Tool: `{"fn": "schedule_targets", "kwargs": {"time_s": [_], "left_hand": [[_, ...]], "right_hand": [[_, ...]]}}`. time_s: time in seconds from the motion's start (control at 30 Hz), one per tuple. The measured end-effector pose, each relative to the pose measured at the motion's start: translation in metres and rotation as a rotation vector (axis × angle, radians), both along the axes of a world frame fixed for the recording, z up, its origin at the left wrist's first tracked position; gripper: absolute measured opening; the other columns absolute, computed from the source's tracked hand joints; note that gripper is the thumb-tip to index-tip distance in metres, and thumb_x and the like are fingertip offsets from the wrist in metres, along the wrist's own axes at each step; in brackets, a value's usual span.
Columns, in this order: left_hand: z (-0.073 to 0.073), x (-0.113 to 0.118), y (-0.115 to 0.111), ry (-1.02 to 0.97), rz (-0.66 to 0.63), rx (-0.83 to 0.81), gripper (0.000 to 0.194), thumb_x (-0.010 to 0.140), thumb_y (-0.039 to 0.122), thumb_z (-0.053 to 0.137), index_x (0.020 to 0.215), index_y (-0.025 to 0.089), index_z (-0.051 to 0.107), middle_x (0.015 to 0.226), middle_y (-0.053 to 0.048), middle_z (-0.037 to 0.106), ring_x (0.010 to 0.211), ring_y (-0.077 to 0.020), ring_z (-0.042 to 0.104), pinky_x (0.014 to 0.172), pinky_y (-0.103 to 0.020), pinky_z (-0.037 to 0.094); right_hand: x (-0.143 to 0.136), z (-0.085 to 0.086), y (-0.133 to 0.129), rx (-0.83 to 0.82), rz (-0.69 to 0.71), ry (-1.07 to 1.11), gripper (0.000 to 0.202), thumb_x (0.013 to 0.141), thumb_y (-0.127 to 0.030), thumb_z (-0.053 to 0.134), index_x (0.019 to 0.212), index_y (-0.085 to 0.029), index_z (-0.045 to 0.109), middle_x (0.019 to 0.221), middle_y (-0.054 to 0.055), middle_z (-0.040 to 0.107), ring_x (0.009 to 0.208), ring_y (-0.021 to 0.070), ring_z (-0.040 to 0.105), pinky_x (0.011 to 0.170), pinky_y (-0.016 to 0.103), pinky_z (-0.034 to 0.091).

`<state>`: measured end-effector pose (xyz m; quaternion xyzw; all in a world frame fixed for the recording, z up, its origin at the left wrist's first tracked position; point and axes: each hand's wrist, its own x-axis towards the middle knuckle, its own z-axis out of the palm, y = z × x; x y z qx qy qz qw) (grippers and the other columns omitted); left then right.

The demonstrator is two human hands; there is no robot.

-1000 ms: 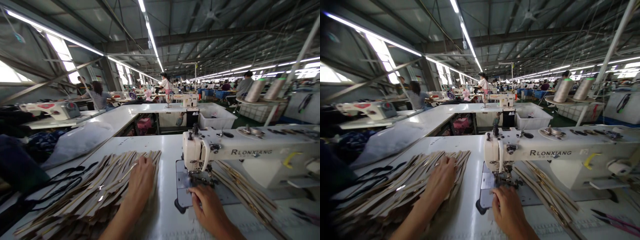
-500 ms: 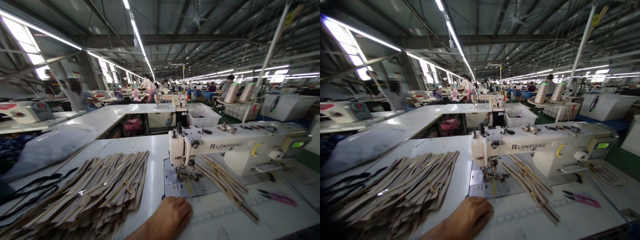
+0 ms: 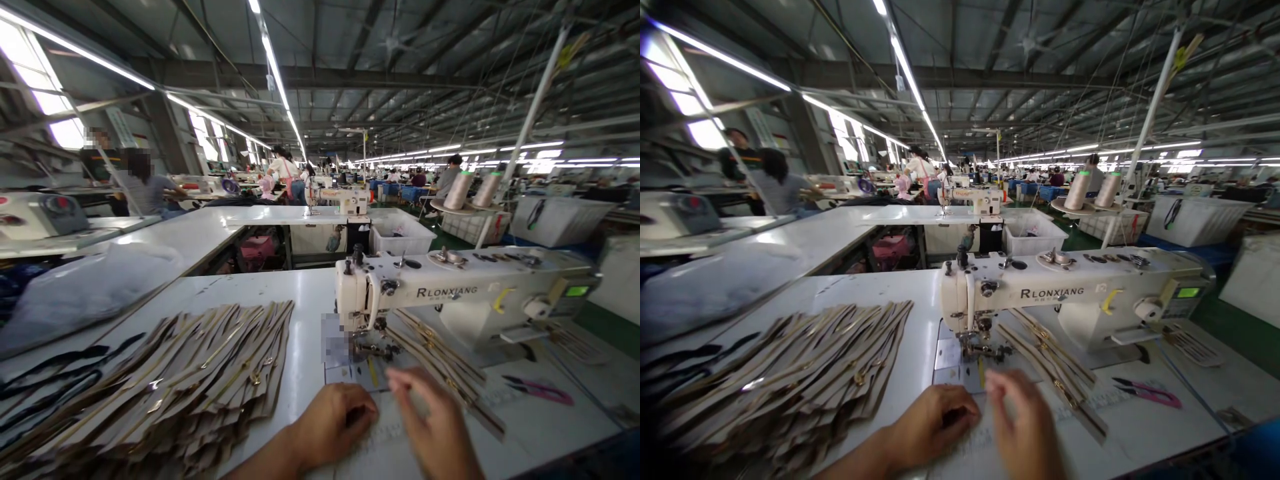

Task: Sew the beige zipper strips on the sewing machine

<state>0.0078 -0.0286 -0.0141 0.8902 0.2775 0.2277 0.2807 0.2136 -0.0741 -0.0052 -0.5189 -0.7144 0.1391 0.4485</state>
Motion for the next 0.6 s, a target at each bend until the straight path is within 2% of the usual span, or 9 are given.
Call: {"fn": "schedule_targets", "kwargs": {"time_s": [0.03,0.07,0.1,0.17,0.23,0.37,0.5,0.57,0.6], "left_hand": [[0.0,0.0,-0.001,0.006,-0.003,0.007,0.017,0.085,0.015,0.052,0.091,0.019,0.067,0.08,-0.002,0.067,0.071,-0.0127,0.061,0.068,-0.021,0.045],[-0.001,0.0,-0.001,0.013,-0.002,0.012,0.018,0.085,0.015,0.051,0.092,0.019,0.067,0.081,-0.002,0.067,0.072,-0.0125,0.061,0.068,-0.02,0.046],[-0.001,-0.001,-0.002,0.016,-0.001,0.016,0.019,0.085,0.014,0.05,0.093,0.02,0.066,0.082,-0.002,0.067,0.072,-0.0124,0.061,0.069,-0.02,0.046],[-0.002,-0.001,-0.002,0.015,-0.003,0.025,0.018,0.085,0.014,0.051,0.092,0.02,0.066,0.082,-0.001,0.067,0.073,-0.0126,0.062,0.07,-0.02,0.046],[-0.004,-0.001,-0.002,0.016,-0.004,0.03,0.018,0.084,0.013,0.051,0.092,0.02,0.066,0.082,-0.002,0.068,0.073,-0.0127,0.063,0.07,-0.02,0.047],[-0.002,-0.001,-0.002,0.016,0.006,0.012,0.019,0.083,0.015,0.051,0.093,0.019,0.067,0.084,-0.003,0.068,0.074,-0.0134,0.063,0.071,-0.02,0.047],[0.008,-0.001,-0.005,-0.049,0.034,-0.053,0.022,0.087,0.024,0.05,0.097,0.017,0.068,0.087,-0.005,0.068,0.074,-0.0139,0.061,0.07,-0.021,0.047],[0.009,-0.001,-0.009,-0.084,0.043,-0.173,0.027,0.088,0.033,0.051,0.1,0.017,0.069,0.086,-0.006,0.068,0.072,-0.0143,0.06,0.066,-0.022,0.046],[0.007,0.0,-0.012,-0.099,0.026,-0.283,0.032,0.088,0.04,0.053,0.103,0.017,0.069,0.085,-0.006,0.067,0.07,-0.0143,0.059,0.064,-0.022,0.045]], "right_hand": [[0.023,-0.003,0.01,0.023,-0.246,-0.077,0.034,0.096,-0.034,0.036,0.101,-0.023,0.067,0.093,0.008,0.068,0.092,0.0231,0.063,0.087,0.042,0.048],[0.047,-0.006,0.02,0.019,-0.409,-0.186,0.035,0.094,-0.034,0.037,0.096,-0.022,0.069,0.09,0.01,0.069,0.09,0.0249,0.063,0.088,0.044,0.047],[0.071,-0.011,0.029,-0.014,-0.488,-0.291,0.034,0.092,-0.032,0.038,0.094,-0.02,0.07,0.09,0.011,0.069,0.089,0.026,0.063,0.086,0.044,0.046],[0.109,-0.022,0.045,-0.116,-0.455,-0.451,0.028,0.087,-0.03,0.045,0.089,-0.018,0.07,0.09,0.012,0.069,0.085,0.0248,0.064,0.078,0.037,0.048],[0.128,-0.032,0.055,-0.156,-0.419,-0.588,0.027,0.087,-0.029,0.046,0.082,-0.02,0.07,0.086,0.01,0.069,0.082,0.0235,0.065,0.073,0.034,0.047],[0.126,-0.034,0.058,-0.117,-0.441,-0.729,0.034,0.09,-0.024,0.036,0.078,-0.018,0.067,0.079,0.01,0.068,0.076,0.0241,0.066,0.071,0.034,0.047],[0.122,-0.006,0.038,-0.003,-0.502,-0.611,0.037,0.093,-0.032,0.03,0.088,-0.017,0.064,0.078,0.009,0.071,0.067,0.0234,0.068,0.063,0.032,0.049],[0.122,0.014,0.016,0.061,-0.458,-0.578,0.037,0.092,-0.038,0.032,0.087,-0.021,0.065,0.075,0.006,0.073,0.061,0.0222,0.068,0.056,0.03,0.049],[0.12,0.024,0.004,0.079,-0.389,-0.569,0.035,0.091,-0.041,0.035,0.088,-0.023,0.065,0.077,0.005,0.073,0.062,0.0209,0.068,0.055,0.028,0.05]]}}
